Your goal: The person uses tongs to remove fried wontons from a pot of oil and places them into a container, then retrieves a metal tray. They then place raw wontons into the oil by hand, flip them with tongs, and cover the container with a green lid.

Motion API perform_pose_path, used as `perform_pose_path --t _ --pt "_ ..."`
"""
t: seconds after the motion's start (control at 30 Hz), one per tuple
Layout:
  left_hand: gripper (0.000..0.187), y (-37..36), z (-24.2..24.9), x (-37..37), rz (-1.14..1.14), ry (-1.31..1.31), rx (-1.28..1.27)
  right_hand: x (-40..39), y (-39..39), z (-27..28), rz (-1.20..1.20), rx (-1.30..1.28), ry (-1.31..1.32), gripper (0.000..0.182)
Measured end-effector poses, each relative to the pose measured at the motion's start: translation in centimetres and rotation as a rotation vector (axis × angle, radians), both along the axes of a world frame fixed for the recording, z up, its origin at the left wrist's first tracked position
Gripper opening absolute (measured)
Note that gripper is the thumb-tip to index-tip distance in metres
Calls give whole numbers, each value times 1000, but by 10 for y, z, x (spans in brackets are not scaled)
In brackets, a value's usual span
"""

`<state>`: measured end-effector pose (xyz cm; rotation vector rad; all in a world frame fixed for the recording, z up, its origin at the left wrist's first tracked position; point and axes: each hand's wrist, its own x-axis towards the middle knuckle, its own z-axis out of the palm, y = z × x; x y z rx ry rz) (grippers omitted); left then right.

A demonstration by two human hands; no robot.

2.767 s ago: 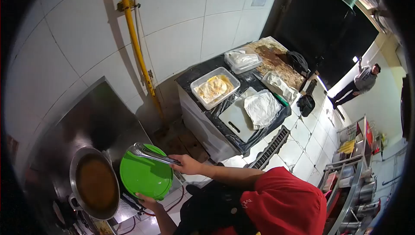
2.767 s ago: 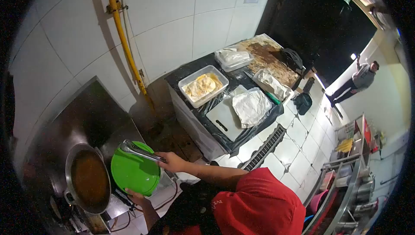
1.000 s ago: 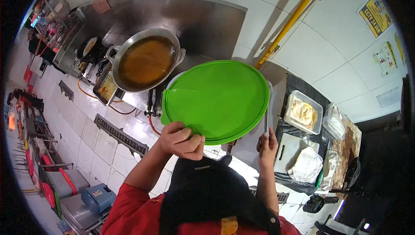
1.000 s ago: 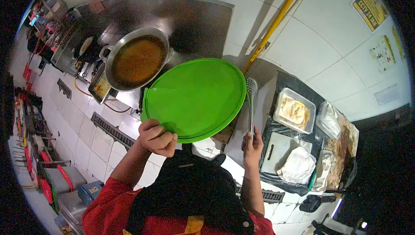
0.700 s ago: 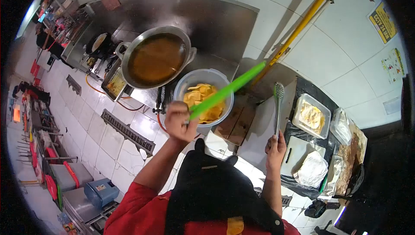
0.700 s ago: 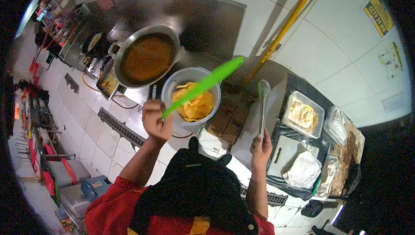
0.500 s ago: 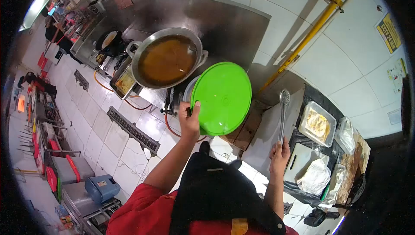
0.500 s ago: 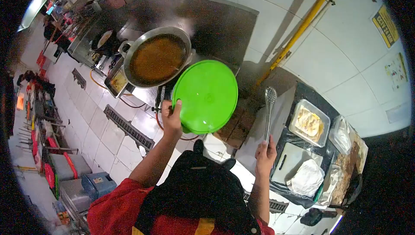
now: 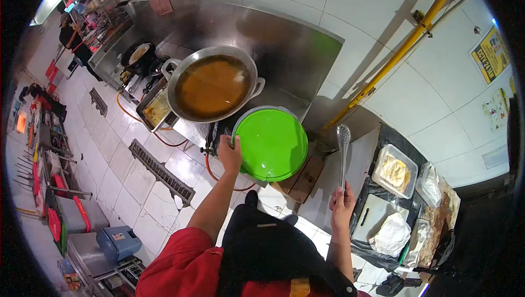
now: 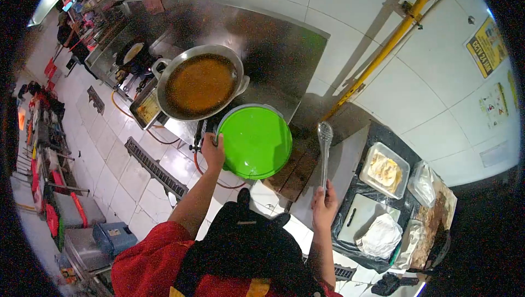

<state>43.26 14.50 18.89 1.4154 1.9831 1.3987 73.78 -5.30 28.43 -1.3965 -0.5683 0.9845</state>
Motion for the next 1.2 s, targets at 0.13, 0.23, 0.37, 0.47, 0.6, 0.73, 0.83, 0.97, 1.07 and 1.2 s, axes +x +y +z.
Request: perform_pose_path --t 0.13,0.23,0.37,0.47,0.6,0.73,0.83,0.97,1.07,1.2 --pt "24 13 -22 -4 28 84 65 -5 0 2 20 1 -21 45" --pt "23 17 -33 -7 29 91 93 -7 1 -1 -10 -14 -8 46" --pt "14 29 -73 -13 -59 -271 174 7 -9 -46 -2 -33 -155 49" --pt "17 50 -129 -24 -123 -96 473 -8 -4 -8 5 -15 -251 38" --pt "26 96 -185 -90 -377 190 190 -10 -9 6 60 50 -250 46" --pt "50 119 -184 -76 -107 252 255 -13 -22 36 66 47 -222 45" --pt "47 133 -181 -15 -284 289 372 -11 -17 4 2 250 -410 44" --pt "42 139 -175 46 -463 391 575 -9 -22 11 11 248 -363 43" --pt "39 137 -168 91 -581 480 726 -7 -27 13 22 230 -366 43" --pt "36 128 -159 158 -729 601 920 -7 -28 10 25 237 -326 44"
